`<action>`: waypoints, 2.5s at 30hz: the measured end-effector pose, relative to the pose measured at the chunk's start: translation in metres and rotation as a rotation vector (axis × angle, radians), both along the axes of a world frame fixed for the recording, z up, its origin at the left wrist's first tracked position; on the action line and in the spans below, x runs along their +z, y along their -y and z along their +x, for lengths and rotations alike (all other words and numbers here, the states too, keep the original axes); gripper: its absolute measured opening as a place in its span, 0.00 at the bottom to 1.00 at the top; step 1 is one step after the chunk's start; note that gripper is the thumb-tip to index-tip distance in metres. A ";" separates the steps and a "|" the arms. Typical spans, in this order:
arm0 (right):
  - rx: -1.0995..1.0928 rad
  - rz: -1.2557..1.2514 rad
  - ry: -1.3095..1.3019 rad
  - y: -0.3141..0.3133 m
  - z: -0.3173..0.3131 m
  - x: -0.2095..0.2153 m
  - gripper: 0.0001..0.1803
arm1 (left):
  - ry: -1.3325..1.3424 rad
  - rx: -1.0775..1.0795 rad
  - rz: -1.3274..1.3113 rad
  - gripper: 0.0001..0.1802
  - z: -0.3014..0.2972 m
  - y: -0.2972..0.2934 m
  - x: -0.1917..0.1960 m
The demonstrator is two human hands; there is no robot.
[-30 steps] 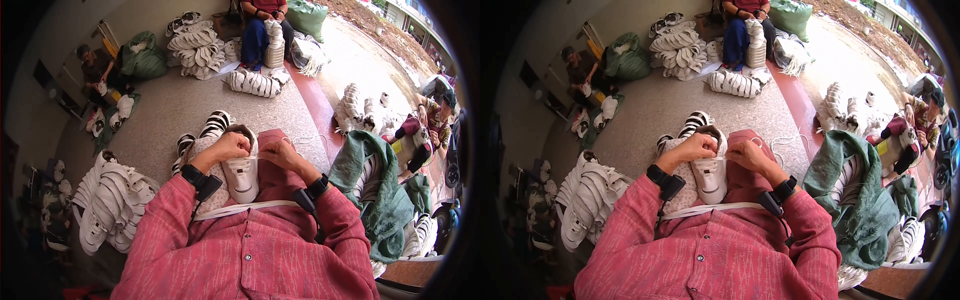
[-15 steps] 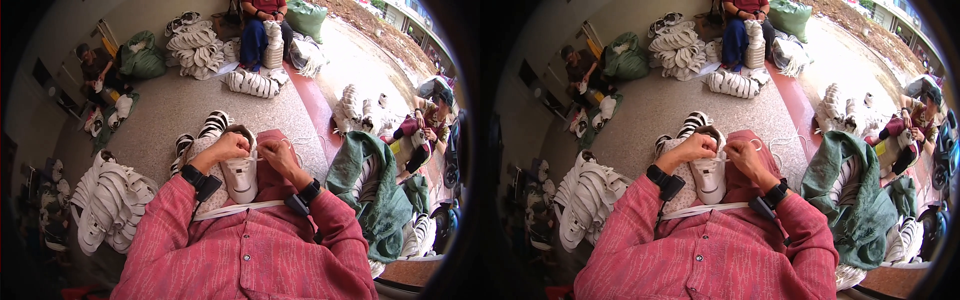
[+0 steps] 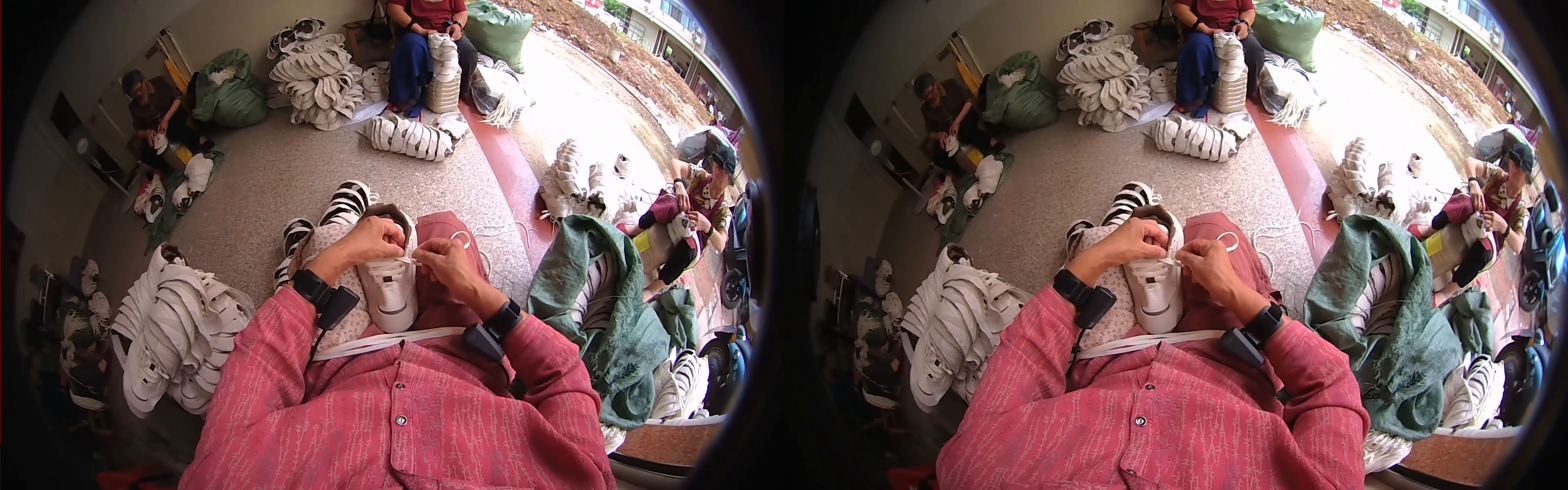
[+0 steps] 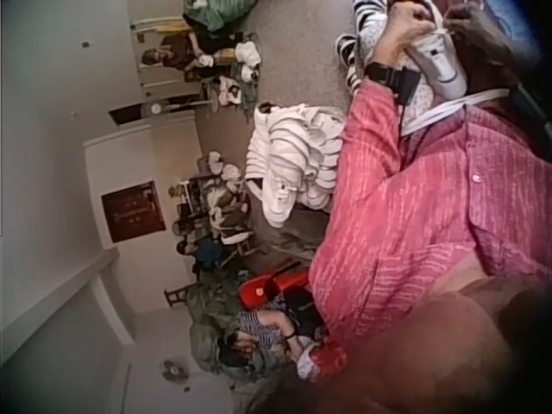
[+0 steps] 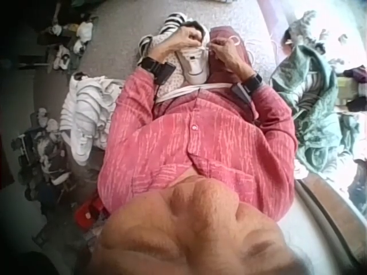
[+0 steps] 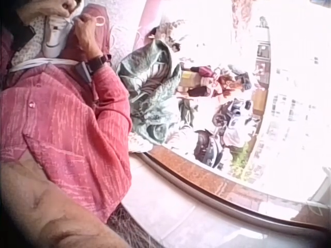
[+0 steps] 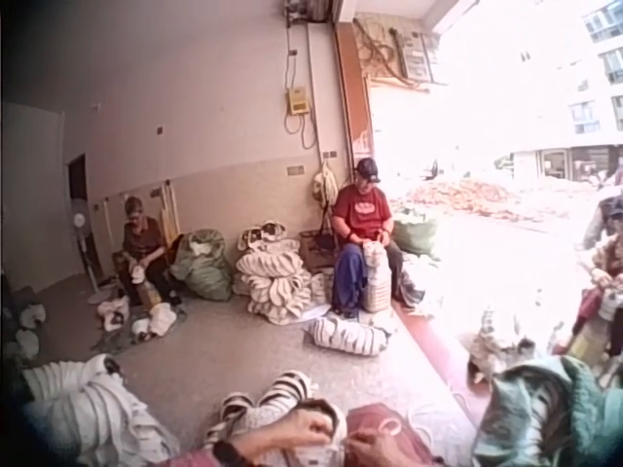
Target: Lacing a series of white and beige athletic shoes in a manufacturing environment.
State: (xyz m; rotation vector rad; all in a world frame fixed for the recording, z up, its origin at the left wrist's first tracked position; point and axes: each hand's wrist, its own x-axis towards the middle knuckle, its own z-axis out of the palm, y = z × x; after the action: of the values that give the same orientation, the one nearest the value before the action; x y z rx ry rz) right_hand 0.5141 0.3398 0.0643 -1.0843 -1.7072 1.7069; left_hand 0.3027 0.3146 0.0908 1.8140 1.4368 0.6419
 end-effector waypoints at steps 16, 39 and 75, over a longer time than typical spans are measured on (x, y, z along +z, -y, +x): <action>0.311 0.153 0.151 -0.035 -0.005 0.000 0.10 | 0.001 -0.005 0.036 0.10 0.000 -0.004 -0.005; 0.424 0.637 0.022 -0.053 -0.019 0.018 0.18 | -1.003 0.890 0.553 0.04 -0.170 0.066 0.129; 0.473 1.138 0.237 -0.024 -0.020 0.039 0.28 | -0.228 0.274 0.444 0.12 -0.057 0.011 0.035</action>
State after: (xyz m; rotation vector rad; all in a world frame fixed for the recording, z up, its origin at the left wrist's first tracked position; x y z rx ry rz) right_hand 0.4943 0.3639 0.1037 -0.3409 -2.6648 0.5124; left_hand 0.2452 0.3034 0.1256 2.0958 1.8265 0.9808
